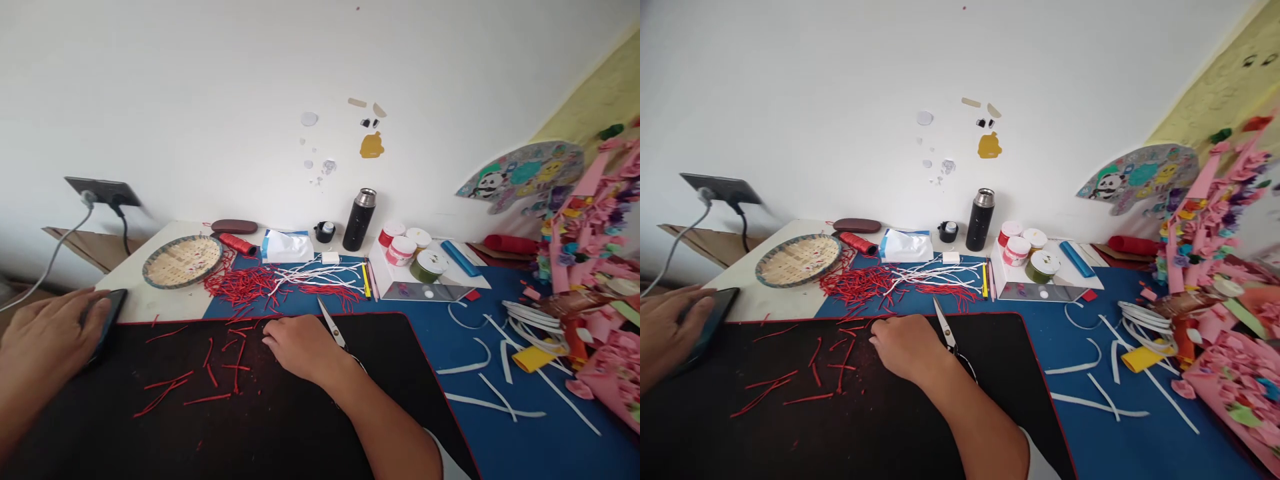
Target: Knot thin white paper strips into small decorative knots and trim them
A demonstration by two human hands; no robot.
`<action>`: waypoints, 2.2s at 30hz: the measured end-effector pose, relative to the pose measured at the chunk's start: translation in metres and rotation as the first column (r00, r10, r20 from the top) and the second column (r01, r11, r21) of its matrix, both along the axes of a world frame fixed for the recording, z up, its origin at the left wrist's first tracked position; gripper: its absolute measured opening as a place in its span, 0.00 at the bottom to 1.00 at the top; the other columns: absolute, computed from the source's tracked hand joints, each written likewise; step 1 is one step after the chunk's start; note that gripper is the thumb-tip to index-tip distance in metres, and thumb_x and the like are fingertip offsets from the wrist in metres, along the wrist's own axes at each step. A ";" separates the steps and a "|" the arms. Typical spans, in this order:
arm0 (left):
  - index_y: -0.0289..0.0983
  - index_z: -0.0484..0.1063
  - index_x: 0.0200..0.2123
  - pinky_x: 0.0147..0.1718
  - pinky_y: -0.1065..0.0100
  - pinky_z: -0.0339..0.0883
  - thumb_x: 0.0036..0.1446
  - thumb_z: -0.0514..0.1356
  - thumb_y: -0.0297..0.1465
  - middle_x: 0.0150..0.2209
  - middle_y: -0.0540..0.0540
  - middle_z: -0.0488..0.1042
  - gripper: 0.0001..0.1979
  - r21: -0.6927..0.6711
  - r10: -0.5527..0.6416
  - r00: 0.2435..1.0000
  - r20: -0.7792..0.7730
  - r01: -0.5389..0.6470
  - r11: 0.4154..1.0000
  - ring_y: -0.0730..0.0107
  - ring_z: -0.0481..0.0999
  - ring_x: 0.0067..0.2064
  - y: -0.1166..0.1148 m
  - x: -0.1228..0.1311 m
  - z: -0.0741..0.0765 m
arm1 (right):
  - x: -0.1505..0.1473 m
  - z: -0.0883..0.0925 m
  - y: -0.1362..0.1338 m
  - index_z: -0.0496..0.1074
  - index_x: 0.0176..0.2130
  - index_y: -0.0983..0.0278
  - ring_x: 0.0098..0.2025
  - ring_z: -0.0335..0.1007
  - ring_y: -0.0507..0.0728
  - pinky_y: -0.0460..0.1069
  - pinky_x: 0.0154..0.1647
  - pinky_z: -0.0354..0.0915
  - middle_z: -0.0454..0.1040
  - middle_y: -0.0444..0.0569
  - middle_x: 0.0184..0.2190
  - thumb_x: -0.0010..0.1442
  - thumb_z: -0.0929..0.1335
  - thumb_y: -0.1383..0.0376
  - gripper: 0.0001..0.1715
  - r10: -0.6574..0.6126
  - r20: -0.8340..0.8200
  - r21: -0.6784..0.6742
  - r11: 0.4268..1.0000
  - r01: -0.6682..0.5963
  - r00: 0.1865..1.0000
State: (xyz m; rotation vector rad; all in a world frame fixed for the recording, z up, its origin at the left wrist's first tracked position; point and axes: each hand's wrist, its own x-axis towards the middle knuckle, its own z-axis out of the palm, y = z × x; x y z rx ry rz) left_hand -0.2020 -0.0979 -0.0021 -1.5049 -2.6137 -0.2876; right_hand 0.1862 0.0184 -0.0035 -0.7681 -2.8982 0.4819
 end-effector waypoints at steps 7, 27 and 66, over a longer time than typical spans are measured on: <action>0.34 0.79 0.52 0.62 0.50 0.63 0.71 0.49 0.45 0.51 0.36 0.84 0.26 0.209 -0.425 0.904 -0.055 0.426 0.880 0.45 0.77 0.56 0.092 0.112 0.025 | 0.001 0.000 0.002 0.77 0.48 0.63 0.45 0.83 0.60 0.51 0.39 0.68 0.85 0.50 0.45 0.78 0.64 0.60 0.14 0.001 -0.038 0.020 1.000 0.000 0.999; 0.38 0.84 0.42 0.47 0.53 0.72 0.68 0.57 0.29 0.40 0.38 0.82 0.13 -0.006 -0.839 0.543 0.001 0.839 0.543 0.48 0.76 0.46 0.201 0.241 -0.024 | 0.001 -0.004 0.002 0.76 0.47 0.66 0.38 0.83 0.61 0.52 0.29 0.69 0.84 0.51 0.41 0.77 0.63 0.63 0.13 0.008 -0.094 0.076 0.997 -0.001 0.996; 0.40 0.83 0.52 0.43 0.63 0.72 0.67 0.57 0.26 0.41 0.43 0.88 0.17 0.064 -0.603 0.765 0.225 0.606 0.793 0.55 0.85 0.45 0.212 0.237 -0.004 | 0.003 -0.002 0.000 0.77 0.48 0.65 0.40 0.83 0.63 0.53 0.36 0.70 0.84 0.53 0.42 0.77 0.64 0.62 0.14 0.012 -0.042 0.064 0.998 -0.009 0.999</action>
